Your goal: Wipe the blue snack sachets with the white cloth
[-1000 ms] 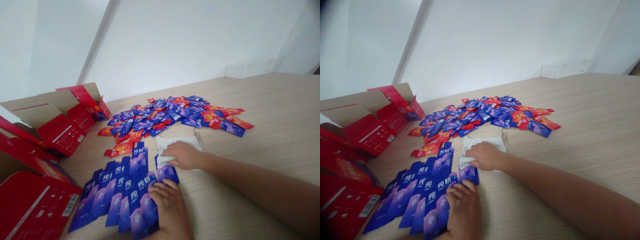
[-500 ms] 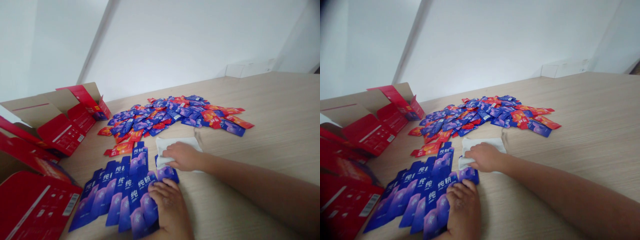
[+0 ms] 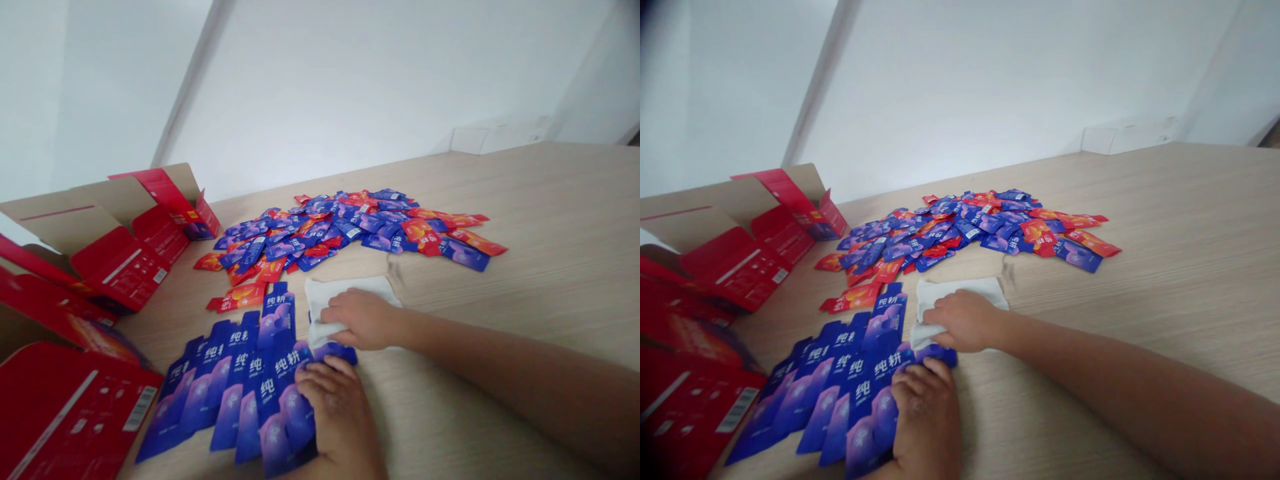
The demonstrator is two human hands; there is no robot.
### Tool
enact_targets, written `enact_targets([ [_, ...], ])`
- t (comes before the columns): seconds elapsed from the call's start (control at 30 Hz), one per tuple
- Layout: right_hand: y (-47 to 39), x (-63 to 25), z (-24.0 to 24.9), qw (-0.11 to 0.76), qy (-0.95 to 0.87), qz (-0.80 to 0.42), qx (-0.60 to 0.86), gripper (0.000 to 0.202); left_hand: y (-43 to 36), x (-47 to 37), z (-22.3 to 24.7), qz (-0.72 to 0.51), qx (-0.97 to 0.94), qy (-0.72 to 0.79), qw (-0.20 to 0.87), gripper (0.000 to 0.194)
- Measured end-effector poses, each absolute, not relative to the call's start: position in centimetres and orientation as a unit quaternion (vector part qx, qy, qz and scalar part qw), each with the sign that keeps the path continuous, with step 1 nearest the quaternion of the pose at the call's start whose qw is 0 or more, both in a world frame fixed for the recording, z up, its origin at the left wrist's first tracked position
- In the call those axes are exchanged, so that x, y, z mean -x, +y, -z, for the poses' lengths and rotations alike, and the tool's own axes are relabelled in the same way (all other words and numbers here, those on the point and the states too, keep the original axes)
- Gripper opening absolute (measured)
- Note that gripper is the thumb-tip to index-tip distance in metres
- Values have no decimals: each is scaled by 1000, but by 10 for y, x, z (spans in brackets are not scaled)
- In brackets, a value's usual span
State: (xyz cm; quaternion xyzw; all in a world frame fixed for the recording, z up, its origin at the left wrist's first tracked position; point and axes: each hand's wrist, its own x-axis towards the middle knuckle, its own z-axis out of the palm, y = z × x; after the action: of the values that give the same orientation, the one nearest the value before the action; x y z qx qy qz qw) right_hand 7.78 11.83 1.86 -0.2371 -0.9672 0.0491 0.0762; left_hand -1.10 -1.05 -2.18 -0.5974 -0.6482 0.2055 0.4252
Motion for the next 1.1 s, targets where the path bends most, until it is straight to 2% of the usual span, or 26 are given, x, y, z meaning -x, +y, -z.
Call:
enact_targets([
  [0.17,130,-85,-20,76,-949,-35,306,27,-11,10,23,-200,598,-648,428,28],
  [0.43,112,-77,-19,85,-983,-35,160,26,-9,12,23,-179,613,-654,406,27],
  [0.7,132,-86,-19,82,-954,-31,287,26,-11,8,22,-192,601,-660,407,26],
  [0.93,113,-78,-20,78,-980,-41,179,25,-11,7,20,-200,598,-656,414,27],
  [1.1,122,-79,-18,82,-965,-37,245,25,-11,7,20,-208,591,-659,416,27],
])
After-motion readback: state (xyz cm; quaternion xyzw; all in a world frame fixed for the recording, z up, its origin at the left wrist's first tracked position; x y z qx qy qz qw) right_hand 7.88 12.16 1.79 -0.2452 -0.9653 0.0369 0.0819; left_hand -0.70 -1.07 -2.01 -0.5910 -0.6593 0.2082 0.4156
